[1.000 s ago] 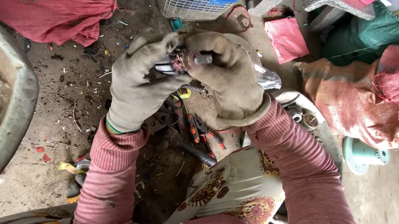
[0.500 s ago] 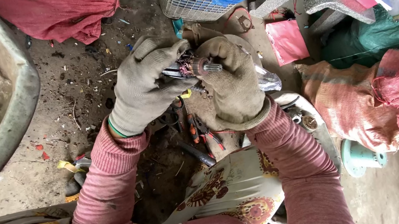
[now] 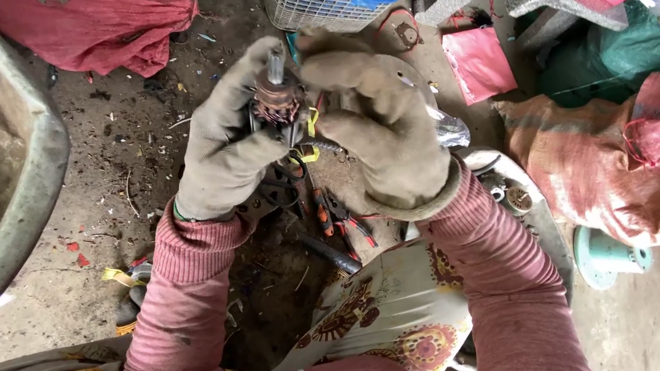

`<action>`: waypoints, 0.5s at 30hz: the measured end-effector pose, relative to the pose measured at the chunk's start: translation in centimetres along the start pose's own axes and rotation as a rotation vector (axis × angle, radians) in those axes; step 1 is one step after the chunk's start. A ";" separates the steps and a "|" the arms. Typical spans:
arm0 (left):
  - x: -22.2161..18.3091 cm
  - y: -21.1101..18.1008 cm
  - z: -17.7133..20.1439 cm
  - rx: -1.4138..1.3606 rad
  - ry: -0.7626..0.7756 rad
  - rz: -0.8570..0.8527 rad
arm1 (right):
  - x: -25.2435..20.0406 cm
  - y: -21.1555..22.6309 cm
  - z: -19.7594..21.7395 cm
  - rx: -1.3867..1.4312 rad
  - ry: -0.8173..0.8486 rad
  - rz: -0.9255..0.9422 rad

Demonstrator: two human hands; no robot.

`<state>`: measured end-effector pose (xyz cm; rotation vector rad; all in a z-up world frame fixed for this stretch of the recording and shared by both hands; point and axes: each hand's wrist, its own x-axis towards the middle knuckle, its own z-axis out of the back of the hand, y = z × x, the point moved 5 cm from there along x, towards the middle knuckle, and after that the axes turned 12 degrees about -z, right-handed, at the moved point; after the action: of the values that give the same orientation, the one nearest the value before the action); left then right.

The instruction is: Disassembling a motor rotor part by removing wires and components using pliers.

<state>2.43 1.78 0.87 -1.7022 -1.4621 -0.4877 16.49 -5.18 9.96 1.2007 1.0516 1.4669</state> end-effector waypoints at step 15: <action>0.7 -0.4 0.9 0.585 0.210 -0.132 | 0.3 -3.7 0.2 0.466 -0.021 -0.331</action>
<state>2.05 2.91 1.02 -1.0684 -1.3939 -0.2596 17.17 -4.11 6.42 1.2767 1.5505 0.9788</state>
